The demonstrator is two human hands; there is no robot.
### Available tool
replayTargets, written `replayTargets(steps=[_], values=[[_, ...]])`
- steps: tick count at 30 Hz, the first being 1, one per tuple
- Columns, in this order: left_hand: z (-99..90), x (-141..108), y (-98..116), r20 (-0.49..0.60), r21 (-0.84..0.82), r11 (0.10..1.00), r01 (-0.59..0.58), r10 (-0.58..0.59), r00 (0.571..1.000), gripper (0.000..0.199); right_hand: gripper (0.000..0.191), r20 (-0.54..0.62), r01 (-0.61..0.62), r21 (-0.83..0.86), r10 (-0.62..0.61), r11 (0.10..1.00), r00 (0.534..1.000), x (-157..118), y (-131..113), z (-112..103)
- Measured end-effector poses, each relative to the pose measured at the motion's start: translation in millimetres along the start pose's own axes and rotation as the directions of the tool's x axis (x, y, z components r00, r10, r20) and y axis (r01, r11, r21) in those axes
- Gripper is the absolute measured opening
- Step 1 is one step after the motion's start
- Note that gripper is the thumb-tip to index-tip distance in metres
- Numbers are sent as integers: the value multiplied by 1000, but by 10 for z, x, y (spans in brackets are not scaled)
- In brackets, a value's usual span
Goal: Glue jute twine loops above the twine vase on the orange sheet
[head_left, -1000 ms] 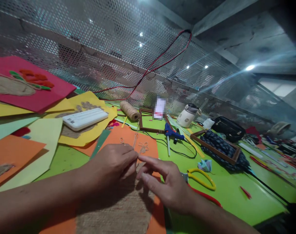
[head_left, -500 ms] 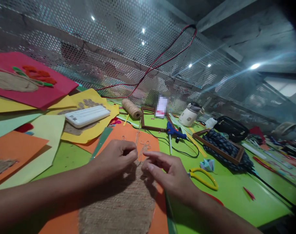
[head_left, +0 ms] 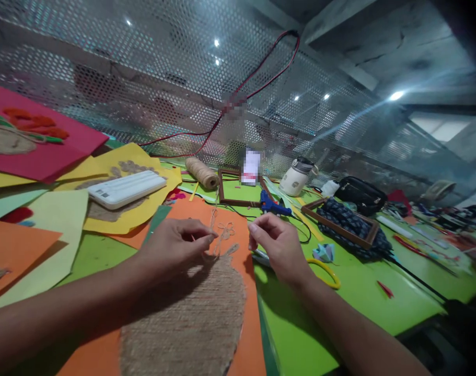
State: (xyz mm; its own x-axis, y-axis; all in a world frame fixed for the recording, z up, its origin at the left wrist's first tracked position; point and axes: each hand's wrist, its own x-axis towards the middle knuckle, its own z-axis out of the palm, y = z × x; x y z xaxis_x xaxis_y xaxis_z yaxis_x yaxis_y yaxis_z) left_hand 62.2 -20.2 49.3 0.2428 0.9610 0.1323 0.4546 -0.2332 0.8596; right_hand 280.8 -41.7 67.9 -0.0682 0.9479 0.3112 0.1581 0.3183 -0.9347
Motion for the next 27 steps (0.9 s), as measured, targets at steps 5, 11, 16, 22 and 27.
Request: replayTargets(steps=[5,11,16,22,27], values=[[11,39,-177,96,211,976,-49,29,995,40,17,-1,-9,-111,9,994,1000,115,178,-20],[-16,-28,-174,183,319,889,-329,283,942,22,29,52,79,-285,-66,955,996,114,246,-19],[-22,-44,-162,190,338,897,-286,233,954,20,25,83,49,-339,-22,939,996,71,290,62],[-8,-53,-161,338,426,795,-433,304,891,21,8,98,-43,-319,78,947,992,113,313,75],[37,-41,-228,373,564,657,-500,337,864,25,12,198,16,-425,76,905,977,133,8,-74]])
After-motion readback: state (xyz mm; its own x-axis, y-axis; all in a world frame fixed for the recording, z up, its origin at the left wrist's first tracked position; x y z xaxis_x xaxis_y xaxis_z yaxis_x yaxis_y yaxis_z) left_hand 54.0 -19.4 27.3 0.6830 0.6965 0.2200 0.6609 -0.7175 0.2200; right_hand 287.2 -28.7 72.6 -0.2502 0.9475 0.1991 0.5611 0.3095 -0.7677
